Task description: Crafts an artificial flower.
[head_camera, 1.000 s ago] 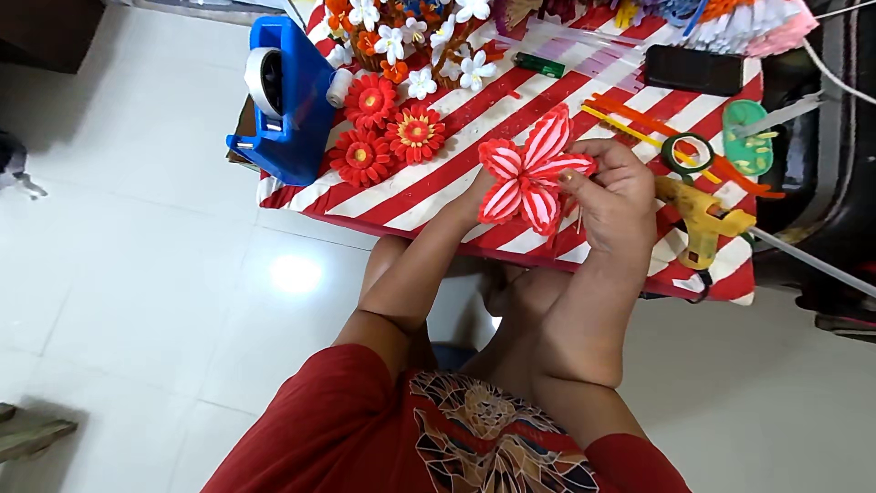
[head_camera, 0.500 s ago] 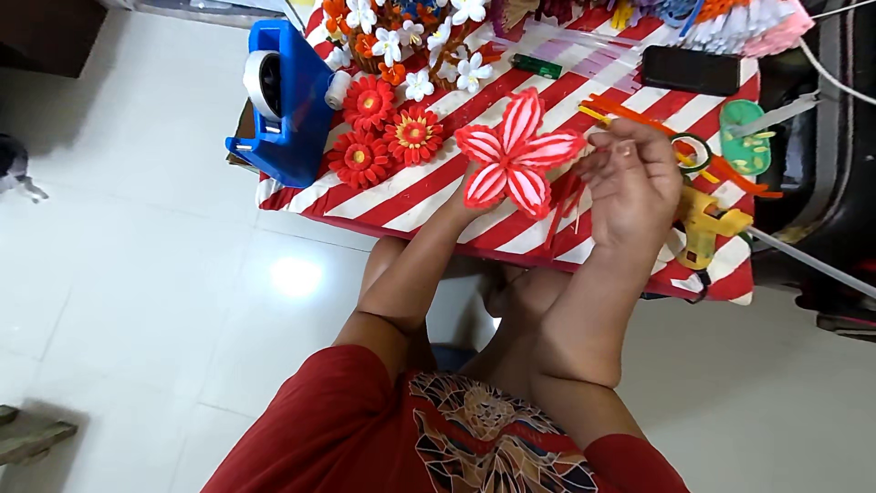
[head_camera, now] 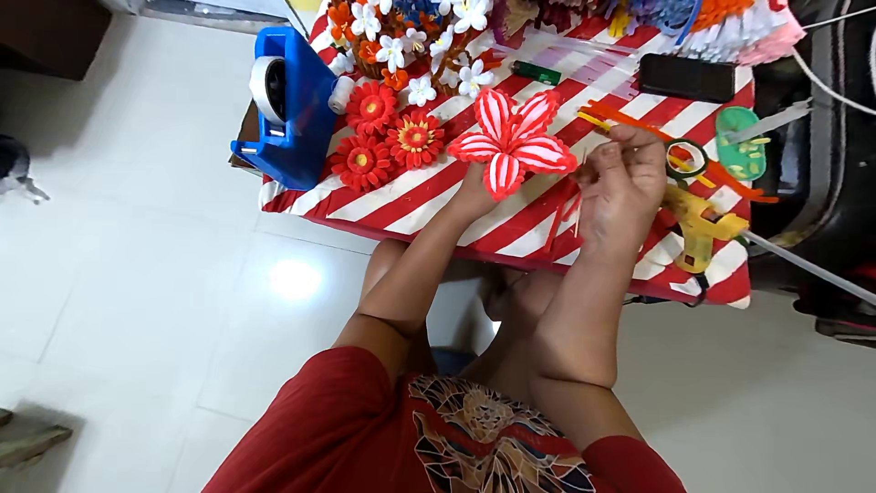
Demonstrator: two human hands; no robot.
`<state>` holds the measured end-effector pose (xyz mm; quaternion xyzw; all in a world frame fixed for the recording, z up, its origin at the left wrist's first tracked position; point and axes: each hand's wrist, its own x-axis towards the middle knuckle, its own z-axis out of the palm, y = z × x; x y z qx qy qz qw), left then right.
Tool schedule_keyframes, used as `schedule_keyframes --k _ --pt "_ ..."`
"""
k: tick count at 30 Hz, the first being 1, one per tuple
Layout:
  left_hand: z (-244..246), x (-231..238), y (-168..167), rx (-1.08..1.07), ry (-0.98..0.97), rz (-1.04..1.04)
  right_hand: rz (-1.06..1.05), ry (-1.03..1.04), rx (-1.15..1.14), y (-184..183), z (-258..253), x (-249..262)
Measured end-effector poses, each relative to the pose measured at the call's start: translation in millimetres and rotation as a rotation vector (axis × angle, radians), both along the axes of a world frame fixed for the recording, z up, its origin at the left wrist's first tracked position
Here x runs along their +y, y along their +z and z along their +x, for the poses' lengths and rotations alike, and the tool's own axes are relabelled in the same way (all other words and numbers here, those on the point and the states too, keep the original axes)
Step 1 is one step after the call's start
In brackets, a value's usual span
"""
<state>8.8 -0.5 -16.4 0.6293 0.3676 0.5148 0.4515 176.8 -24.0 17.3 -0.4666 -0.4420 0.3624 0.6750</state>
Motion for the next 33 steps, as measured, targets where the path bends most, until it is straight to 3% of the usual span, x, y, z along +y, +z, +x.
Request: schedule_keyframes --k 4,7,11,16,26,28,33 --pt "3.6 -2.0 -4.0 0.112 0.019 0.103 -0.162 0.188 -0.124 1.5 2.4 -3.7" --pt "3.7 -6.7 -4.4 0.311 0.002 0.179 -0.141 0.290 -0.123 0.5 -4.2 -4.8" --pt "5.8 1.9 -8.5 0.148 0.004 0.261 -0.074 0.316 -0.099 3.9 -3.5 -4.5" --pt "-6.7 -8.1 11.5 0.462 -0.124 0.254 -0.081 0.383 -0.150 1.9 1.7 -6.3" --pt "4.8 -2.2 -5.0 0.097 -0.124 0.185 -0.123 0.224 -0.478 5.0 -2.1 -8.1" --pt "3.0 -4.5 -2.6 0.123 -0.114 0.181 -0.119 0.224 -0.500 6.2 -2.8 -8.9" --pt "-6.0 -10.9 5.0 0.283 -0.102 0.203 -0.087 0.351 -0.307 5.9 7.4 -9.0"
